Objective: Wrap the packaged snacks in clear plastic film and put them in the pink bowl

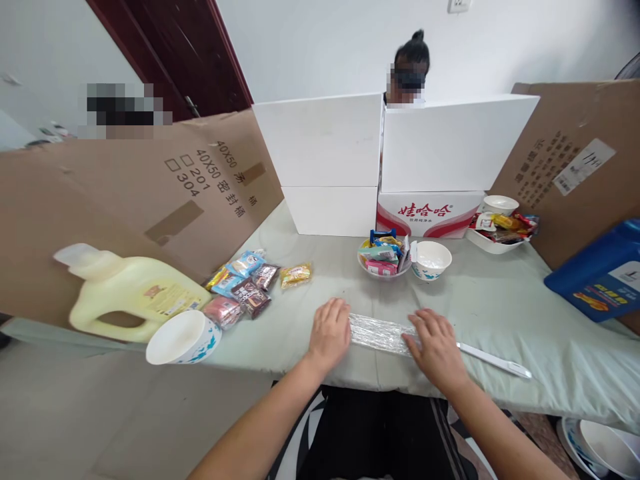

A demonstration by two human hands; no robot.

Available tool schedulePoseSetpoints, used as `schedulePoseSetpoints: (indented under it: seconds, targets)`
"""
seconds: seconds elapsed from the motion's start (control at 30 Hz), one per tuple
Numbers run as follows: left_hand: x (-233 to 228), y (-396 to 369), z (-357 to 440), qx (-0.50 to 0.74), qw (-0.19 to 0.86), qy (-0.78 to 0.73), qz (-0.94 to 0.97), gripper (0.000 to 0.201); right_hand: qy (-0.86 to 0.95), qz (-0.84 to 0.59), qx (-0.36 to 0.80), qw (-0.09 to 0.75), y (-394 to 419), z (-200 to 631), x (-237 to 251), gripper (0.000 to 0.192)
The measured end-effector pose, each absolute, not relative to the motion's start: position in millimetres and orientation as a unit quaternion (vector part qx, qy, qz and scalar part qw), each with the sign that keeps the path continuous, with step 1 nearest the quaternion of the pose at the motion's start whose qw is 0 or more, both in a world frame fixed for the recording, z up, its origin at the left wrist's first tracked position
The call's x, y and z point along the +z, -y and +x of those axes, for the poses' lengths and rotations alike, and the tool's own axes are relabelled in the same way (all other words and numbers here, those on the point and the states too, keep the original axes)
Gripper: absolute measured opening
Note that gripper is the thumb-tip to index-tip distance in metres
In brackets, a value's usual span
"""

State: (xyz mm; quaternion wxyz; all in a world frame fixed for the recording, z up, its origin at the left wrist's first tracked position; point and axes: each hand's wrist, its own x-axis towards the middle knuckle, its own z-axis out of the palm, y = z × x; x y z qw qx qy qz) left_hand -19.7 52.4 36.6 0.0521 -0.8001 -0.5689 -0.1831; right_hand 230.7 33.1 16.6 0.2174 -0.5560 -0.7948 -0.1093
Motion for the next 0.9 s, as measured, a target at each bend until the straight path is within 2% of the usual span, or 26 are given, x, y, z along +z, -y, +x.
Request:
schedulePoseSetpoints:
  seconds: [0.1,0.2,0.3,0.4,0.47,0.6,0.83,0.9]
  targets:
    - [21,-38,7,-0.153,-0.001,0.5,-0.852,0.047,0.874,-0.446,-0.062,0.181,-32,206,8,0.059]
    - [2,-31,11,-0.098,-0.041,0.53,-0.842,0.055,0.887,-0.444,-0.001,0.123,-28,199,-7,0.08]
    - [-7,-31,-7,-0.081,-0.04,0.586,-0.805,0.054,0.861,-0.497,0.015,0.105,-17,217,-19,0.085]
    - [-5,-31,-23,-0.082,-0.033,0.595,-0.799,0.055,0.853,-0.506,-0.025,0.127,5,241,-24,0.086]
    - [1,-28,-23,-0.097,-0.015,0.605,-0.79,0.052,0.854,-0.498,-0.062,0.14,22,253,-26,0.079]
    - [12,-18,5,-0.137,0.0,0.617,-0.775,0.043,0.852,-0.487,-0.098,0.164,56,269,-26,0.053]
    - [8,-3,51,-0.185,-0.059,0.497,-0.846,0.044,0.875,-0.412,-0.075,0.242,88,282,3,0.029]
    - [6,-2,49,-0.205,-0.092,0.439,-0.87,0.041,0.899,-0.361,-0.024,0.247,91,277,23,0.025]
